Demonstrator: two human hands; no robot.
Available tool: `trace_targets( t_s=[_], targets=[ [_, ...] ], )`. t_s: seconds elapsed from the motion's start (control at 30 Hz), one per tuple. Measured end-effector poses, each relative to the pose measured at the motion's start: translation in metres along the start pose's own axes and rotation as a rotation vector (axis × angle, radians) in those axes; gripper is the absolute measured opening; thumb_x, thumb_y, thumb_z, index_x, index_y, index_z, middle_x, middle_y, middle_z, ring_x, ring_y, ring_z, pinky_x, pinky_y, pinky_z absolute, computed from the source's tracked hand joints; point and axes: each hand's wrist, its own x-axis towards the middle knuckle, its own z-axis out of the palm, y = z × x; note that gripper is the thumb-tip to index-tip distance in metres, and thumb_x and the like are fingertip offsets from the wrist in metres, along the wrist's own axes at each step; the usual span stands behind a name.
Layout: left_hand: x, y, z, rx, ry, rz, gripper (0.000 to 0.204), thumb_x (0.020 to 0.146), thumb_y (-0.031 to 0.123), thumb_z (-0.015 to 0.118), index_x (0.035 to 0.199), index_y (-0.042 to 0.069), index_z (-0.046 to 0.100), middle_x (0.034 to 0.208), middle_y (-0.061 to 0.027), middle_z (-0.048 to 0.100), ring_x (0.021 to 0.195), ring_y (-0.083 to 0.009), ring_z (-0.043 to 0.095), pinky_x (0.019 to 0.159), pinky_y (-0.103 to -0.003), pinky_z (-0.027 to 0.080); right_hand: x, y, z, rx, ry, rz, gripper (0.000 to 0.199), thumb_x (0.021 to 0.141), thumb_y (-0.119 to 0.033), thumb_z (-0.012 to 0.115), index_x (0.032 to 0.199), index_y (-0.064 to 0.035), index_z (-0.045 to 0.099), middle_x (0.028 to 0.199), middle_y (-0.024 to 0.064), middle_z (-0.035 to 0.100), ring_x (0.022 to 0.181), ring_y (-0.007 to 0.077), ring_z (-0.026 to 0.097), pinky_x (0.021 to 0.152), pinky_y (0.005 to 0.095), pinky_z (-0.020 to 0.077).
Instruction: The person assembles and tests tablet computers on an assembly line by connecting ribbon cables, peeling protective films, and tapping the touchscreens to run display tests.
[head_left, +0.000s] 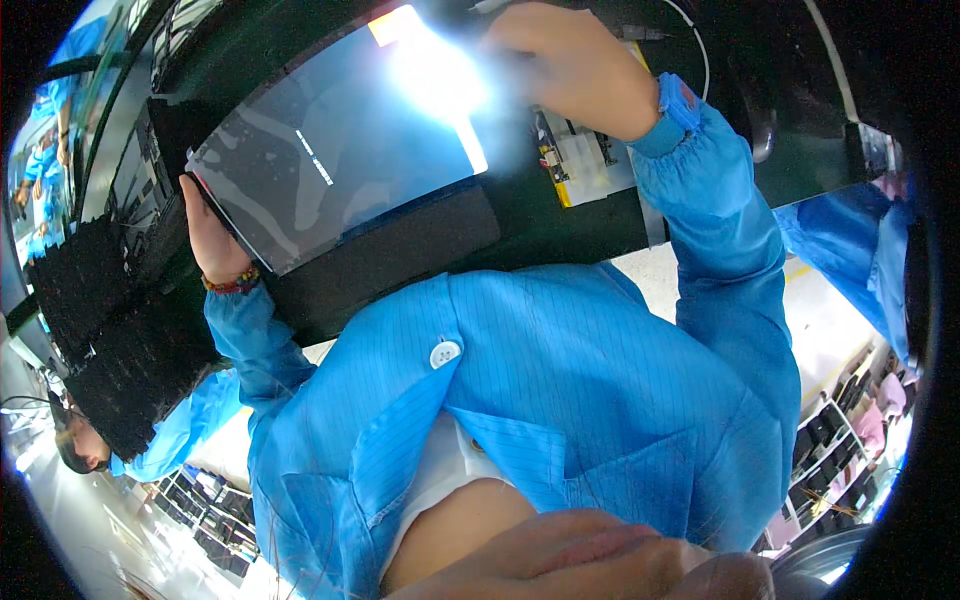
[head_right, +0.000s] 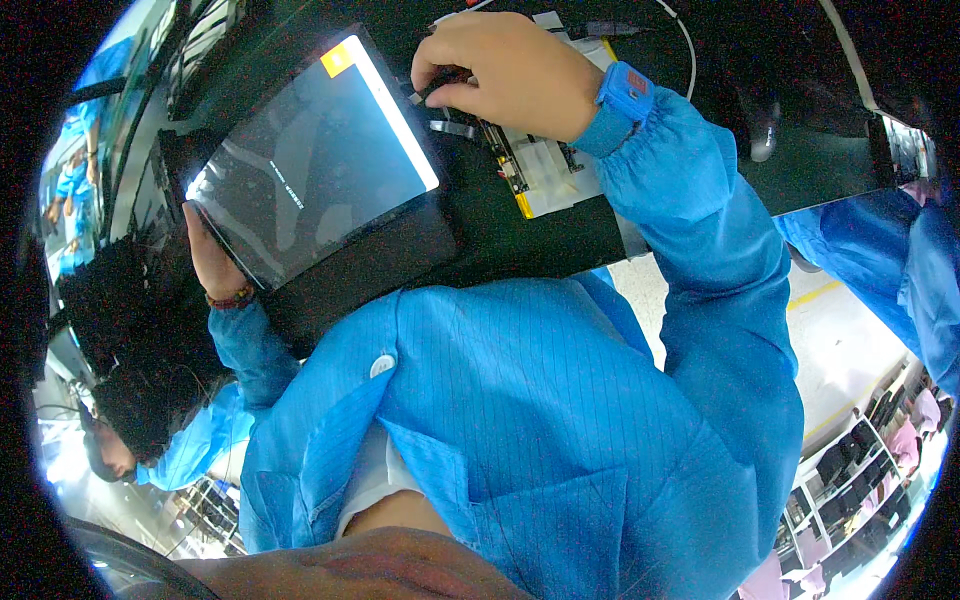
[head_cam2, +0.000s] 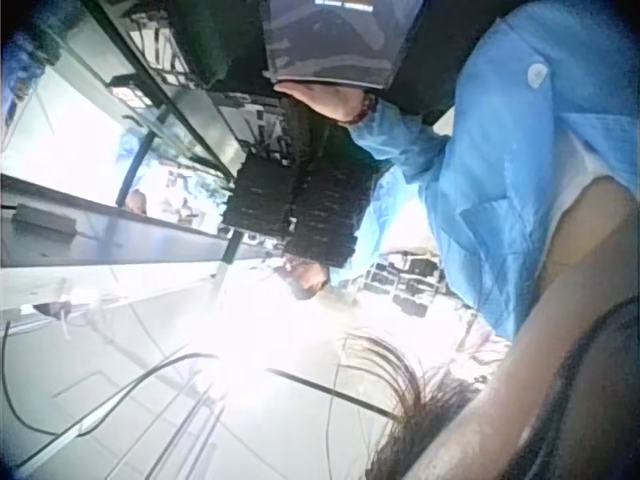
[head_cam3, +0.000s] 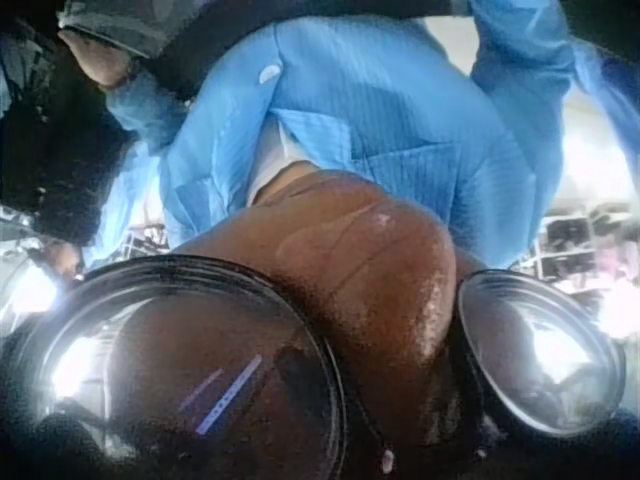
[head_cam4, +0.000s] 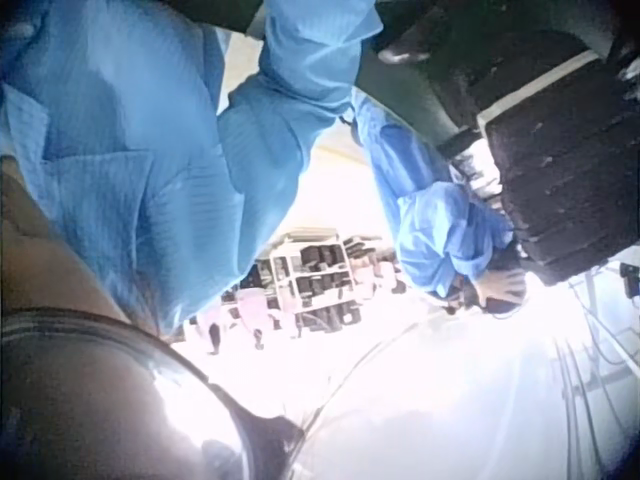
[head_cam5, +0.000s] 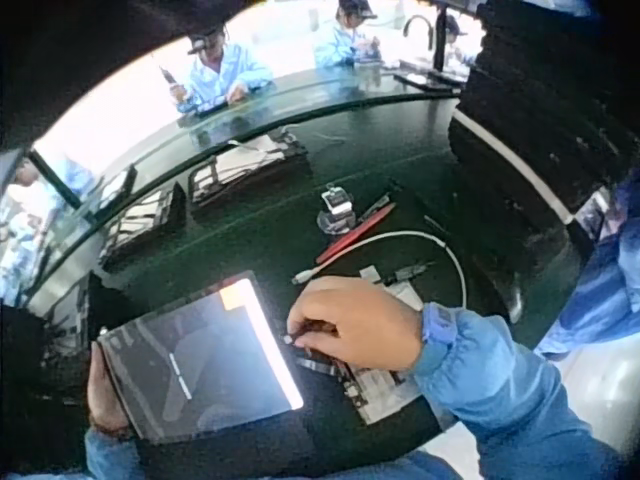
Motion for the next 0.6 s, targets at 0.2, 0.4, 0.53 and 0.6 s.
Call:
trace_targets(
  t_s=[0.2, 0.4, 0.53, 0.6],
  targets=[
    [0.0003, 0.0009, -0.0022, -0.024, 0.016, -0.005, 0.055, 0.094, 0.049, 0.035, 0.127, 0.007, 0.045, 0.13, -0.01, 0.048, 0.115, -0.0276, 0.046, 0.099, -0.041, 0.035, -0.0003, 0.0016, 0.0048, -0.017, 0.067, -0.056, 0.017, 0.076, -0.016, 0.065, 0.088, -0.0048, 0.059, 0.083, 0.0094, 0.057, 0.077, 0.0254, 0.058, 0.068, 0.0341, 0.0478],
    [-0.0003, -0.0012, 0.0033, -0.047, -0.034, -0.012, 0.052, 0.094, 0.048, 0.036, 0.126, 0.009, 0.047, 0.129, -0.0097, 0.048, 0.115, -0.0281, 0.046, 0.099, -0.042, 0.034, -0.0018, -0.0015, 0.0045, -0.002, 0.056, 0.014, 0.018, 0.076, -0.017, 0.065, 0.088, -0.0049, 0.06, 0.083, 0.0098, 0.058, 0.077, 0.0255, 0.059, 0.067, 0.0338, 0.0486],
    [0.0, -0.0018, 0.0046, -0.046, -0.023, -0.022, 0.052, 0.094, 0.049, 0.035, 0.126, 0.009, 0.047, 0.129, -0.0097, 0.048, 0.115, -0.0284, 0.046, 0.1, -0.042, 0.034, -0.0027, -0.0031, 0.0008, -0.011, 0.046, 0.002, 0.018, 0.076, -0.017, 0.066, 0.088, -0.0048, 0.06, 0.084, 0.0099, 0.059, 0.078, 0.0254, 0.059, 0.068, 0.0336, 0.0487],
    [0.001, -0.003, 0.0048, -0.034, -0.033, -0.009, 0.053, 0.094, 0.049, 0.035, 0.126, 0.008, 0.047, 0.129, -0.0099, 0.049, 0.115, -0.0283, 0.046, 0.1, -0.042, 0.034, -0.0031, -0.0022, 0.0009, 0.005, 0.032, 0.031, 0.019, 0.076, -0.018, 0.066, 0.088, -0.0047, 0.06, 0.084, 0.0102, 0.059, 0.078, 0.0261, 0.059, 0.068, 0.0338, 0.0486]
  ],
)
